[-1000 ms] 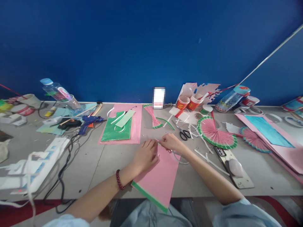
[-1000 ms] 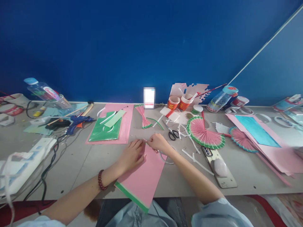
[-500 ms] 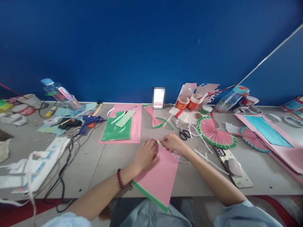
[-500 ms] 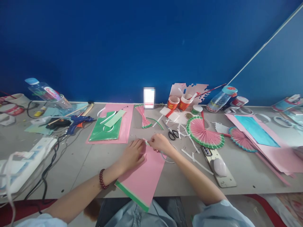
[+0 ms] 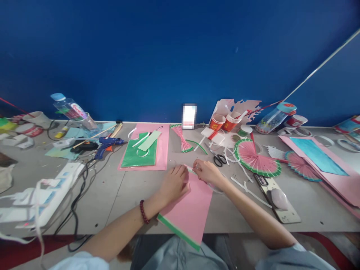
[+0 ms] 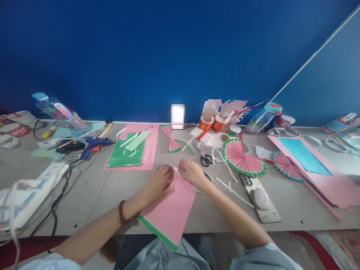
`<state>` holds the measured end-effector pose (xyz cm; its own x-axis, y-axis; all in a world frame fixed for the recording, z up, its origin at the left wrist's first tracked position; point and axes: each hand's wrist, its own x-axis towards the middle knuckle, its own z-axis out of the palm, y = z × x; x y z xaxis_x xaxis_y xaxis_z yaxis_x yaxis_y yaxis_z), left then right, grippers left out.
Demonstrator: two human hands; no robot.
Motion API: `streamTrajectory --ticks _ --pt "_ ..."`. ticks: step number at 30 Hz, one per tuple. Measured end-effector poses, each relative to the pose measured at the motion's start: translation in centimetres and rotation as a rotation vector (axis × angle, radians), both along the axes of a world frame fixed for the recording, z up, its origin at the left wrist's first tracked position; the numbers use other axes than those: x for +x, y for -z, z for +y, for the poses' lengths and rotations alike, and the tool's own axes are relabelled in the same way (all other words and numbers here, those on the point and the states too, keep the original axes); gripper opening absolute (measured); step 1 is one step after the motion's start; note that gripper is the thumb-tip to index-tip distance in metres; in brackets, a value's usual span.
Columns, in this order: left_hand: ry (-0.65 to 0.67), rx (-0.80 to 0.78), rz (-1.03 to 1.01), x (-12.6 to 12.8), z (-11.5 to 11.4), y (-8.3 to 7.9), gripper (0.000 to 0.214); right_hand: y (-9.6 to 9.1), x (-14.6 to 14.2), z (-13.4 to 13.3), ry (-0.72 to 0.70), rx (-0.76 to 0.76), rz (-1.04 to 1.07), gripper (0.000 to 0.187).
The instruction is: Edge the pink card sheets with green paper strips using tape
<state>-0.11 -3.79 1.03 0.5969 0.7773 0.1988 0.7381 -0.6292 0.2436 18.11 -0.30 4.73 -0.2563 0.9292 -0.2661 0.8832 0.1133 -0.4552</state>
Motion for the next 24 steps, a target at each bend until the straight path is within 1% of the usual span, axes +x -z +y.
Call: streamTrajectory --ticks 5,9,13,16,18,24 --pt "-0.003 0.018 -0.001 0.0 0.0 0.1 0.044 -0.1 0.1 -0.4 0.003 0.032 -0.014 0.014" --pt "-0.006 0.023 0.001 0.1 0.0 0.2 0.045 -0.4 0.3 -0.9 0.02 -0.004 0.011 0.018" --pt "-0.011 0.016 -0.006 0.1 0.0 -0.1 0.043 -0.5 0.5 -1.1 0.037 -0.008 -0.019 0.016" --pt "-0.016 0.007 -0.001 0.1 -0.1 -0.3 0.043 -0.4 0.8 -1.2 0.039 0.023 -0.047 0.015" --pt "-0.023 0.0 0.007 0.1 -0.1 -0.3 0.044 -0.2 1.1 -1.3 0.036 0.031 -0.027 0.015" --pt "-0.014 0.003 0.009 0.0 -0.1 -0.1 0.046 0.4 2.0 -1.6 0.041 -0.007 -0.002 0.017"
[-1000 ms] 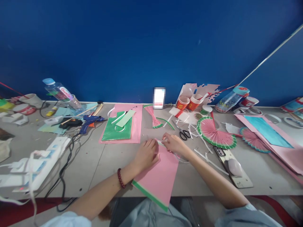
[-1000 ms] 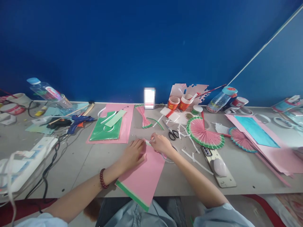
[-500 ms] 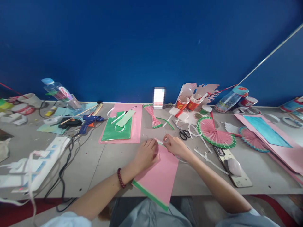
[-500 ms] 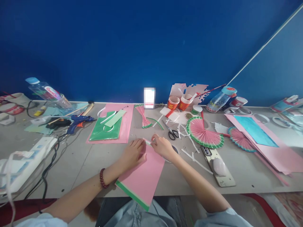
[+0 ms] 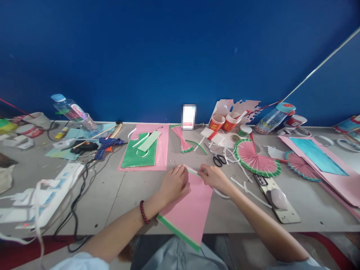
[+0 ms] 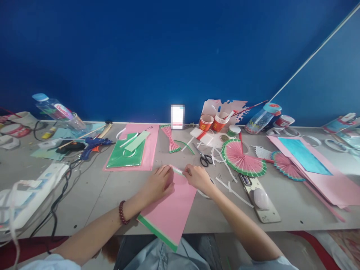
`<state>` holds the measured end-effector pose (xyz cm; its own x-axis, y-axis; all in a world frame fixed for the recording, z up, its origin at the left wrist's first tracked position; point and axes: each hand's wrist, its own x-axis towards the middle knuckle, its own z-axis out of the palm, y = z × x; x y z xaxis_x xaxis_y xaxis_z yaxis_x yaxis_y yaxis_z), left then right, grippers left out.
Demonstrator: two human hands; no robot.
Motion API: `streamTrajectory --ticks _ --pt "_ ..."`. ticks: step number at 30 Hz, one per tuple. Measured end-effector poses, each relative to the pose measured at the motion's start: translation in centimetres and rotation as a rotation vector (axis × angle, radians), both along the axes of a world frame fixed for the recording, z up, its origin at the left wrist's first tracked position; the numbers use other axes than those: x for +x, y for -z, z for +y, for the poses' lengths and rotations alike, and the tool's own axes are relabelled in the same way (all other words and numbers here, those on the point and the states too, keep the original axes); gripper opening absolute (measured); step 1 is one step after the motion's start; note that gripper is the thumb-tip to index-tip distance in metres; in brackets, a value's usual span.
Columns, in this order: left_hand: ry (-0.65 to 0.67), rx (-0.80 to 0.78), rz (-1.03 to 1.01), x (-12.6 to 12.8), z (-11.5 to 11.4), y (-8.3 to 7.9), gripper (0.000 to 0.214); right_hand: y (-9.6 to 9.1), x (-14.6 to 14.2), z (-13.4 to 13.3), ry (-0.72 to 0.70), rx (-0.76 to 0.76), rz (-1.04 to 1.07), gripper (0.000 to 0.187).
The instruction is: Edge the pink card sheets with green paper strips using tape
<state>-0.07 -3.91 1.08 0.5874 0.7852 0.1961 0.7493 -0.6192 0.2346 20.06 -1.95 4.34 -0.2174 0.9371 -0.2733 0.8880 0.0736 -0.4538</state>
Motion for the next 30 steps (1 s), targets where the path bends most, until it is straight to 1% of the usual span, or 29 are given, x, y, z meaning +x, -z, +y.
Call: streamTrajectory --ticks 5,8,13,23,30 --pt "-0.015 0.0 0.011 0.0 0.0 0.1 0.048 0.5 0.4 0.0 0.032 0.007 -0.042 0.025" --pt "-0.028 -0.013 -0.003 0.0 0.0 0.1 0.048 1.0 0.5 0.2 0.016 0.011 -0.111 0.029" --pt "-0.024 -0.005 -0.024 0.0 0.0 0.2 0.048 1.5 0.6 0.7 -0.015 0.019 -0.174 0.029" --pt "-0.015 -0.008 0.014 0.1 0.0 -0.1 0.048 1.2 0.7 1.2 -0.061 -0.019 -0.162 0.031" --pt "-0.007 0.022 0.032 0.1 0.0 0.3 0.05 1.5 0.7 1.5 -0.066 0.011 -0.179 0.032"
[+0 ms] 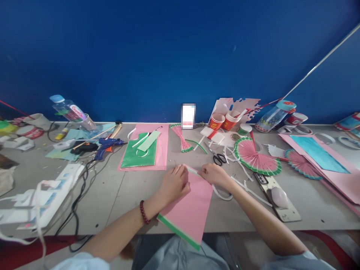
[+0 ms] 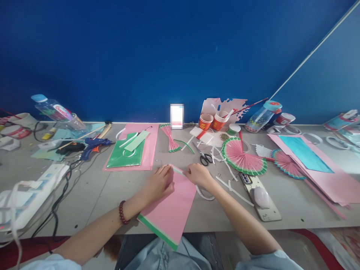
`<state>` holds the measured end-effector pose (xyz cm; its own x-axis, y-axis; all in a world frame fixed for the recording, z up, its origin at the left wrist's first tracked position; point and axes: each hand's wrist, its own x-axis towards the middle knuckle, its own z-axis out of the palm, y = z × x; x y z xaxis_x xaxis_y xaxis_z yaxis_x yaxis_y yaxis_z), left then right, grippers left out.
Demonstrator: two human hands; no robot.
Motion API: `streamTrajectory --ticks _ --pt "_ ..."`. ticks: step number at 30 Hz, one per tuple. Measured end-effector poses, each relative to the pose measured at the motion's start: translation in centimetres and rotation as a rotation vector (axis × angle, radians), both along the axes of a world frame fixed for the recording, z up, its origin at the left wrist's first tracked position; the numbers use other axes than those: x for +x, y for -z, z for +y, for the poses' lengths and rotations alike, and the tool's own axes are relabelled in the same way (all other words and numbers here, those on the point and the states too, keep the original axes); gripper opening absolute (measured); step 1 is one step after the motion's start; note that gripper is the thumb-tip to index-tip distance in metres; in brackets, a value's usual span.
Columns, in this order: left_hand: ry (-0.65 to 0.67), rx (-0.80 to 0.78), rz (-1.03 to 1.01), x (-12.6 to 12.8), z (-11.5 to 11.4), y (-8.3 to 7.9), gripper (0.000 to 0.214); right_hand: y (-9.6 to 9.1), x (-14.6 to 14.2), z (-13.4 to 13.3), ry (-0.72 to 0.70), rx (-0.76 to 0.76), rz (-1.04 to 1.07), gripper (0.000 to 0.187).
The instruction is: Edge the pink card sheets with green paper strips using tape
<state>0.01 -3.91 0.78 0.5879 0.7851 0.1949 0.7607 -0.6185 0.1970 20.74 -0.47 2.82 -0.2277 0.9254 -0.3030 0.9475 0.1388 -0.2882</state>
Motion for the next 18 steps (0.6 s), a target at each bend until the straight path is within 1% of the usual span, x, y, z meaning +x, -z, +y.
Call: streamTrajectory --ticks 5,8,14,18 --pt "0.024 0.009 0.035 -0.05 -0.06 -0.34 0.053 -0.63 -0.11 0.02 0.017 -0.05 0.004 0.033" --pt "0.034 0.015 0.059 -0.1 -0.08 -0.63 0.051 -0.96 -0.12 -0.06 0.032 -0.077 0.006 0.034" --pt "0.022 0.073 0.095 -0.03 -0.11 -0.49 0.048 -0.71 -0.03 -0.23 0.016 -0.057 -0.012 0.035" --pt "0.09 0.068 0.088 -0.02 0.14 -0.34 0.047 -0.07 0.1 -0.67 -0.011 0.013 -0.048 0.035"
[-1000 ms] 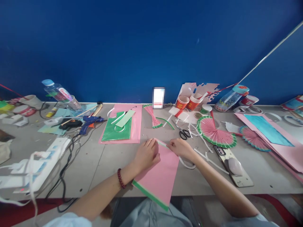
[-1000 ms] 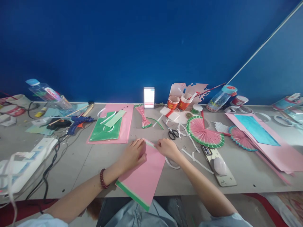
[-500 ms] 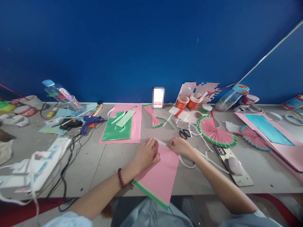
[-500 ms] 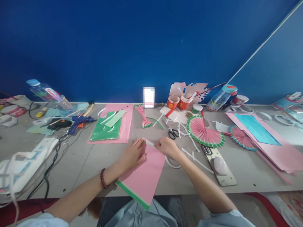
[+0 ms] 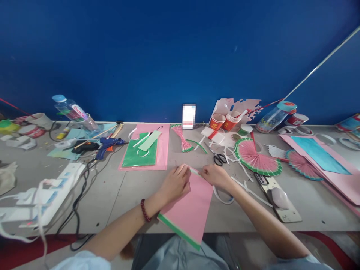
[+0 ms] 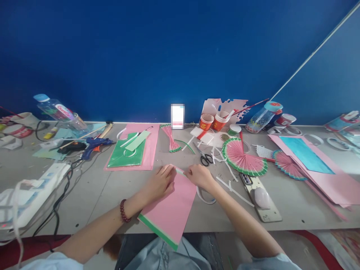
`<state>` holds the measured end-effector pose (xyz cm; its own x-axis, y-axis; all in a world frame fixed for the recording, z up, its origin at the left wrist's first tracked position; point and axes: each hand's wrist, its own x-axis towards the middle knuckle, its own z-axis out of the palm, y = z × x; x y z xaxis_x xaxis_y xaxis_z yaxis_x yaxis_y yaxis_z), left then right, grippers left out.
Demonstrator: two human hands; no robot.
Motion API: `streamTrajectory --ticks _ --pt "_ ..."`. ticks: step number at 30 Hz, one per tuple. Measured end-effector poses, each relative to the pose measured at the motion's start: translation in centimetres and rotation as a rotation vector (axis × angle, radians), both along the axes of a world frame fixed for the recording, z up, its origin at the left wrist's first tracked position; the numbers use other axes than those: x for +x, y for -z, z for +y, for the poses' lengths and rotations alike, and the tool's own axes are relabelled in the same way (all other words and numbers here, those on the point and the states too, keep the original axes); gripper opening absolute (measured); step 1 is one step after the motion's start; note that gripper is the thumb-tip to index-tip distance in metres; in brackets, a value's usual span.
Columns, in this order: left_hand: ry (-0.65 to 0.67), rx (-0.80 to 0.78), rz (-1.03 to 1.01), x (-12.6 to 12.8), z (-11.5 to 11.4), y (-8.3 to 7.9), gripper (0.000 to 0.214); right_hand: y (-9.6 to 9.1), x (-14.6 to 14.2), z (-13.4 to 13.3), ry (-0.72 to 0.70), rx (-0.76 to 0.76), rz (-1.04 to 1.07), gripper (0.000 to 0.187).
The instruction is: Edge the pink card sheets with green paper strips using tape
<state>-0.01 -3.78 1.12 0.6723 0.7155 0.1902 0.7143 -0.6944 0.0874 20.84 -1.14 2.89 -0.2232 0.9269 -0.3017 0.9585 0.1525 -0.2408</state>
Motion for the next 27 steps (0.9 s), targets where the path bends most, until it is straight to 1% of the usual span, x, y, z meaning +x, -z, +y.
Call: streamTrajectory --ticks 4,8,10,12,15,21,27 --pt "-0.002 -0.02 -0.026 0.0 0.2 0.1 0.047 0.4 0.3 -0.9 0.007 0.092 0.081 0.028" --pt "0.006 -0.011 -0.022 -0.1 0.2 -0.2 0.049 -0.2 0.6 -1.6 0.032 0.078 0.178 0.021" --pt "0.028 0.003 -0.016 -0.1 0.1 -0.5 0.05 -0.6 0.7 -1.8 0.041 0.067 0.188 0.016" --pt "0.028 0.004 -0.025 -0.2 0.1 -0.6 0.048 -0.9 0.6 -1.8 0.043 0.059 0.182 0.016" --pt "0.01 0.004 -0.058 -0.3 0.1 -0.6 0.044 -0.9 0.3 -1.5 0.045 0.058 0.174 0.018" --pt "-0.024 0.052 -0.145 -0.2 0.1 -0.2 0.034 -0.6 -0.8 -0.3 0.023 0.051 0.164 0.018" --pt "-0.14 0.059 -0.127 -0.2 0.0 -0.1 0.043 -1.2 -2.2 1.0 -0.011 0.042 0.159 0.018"
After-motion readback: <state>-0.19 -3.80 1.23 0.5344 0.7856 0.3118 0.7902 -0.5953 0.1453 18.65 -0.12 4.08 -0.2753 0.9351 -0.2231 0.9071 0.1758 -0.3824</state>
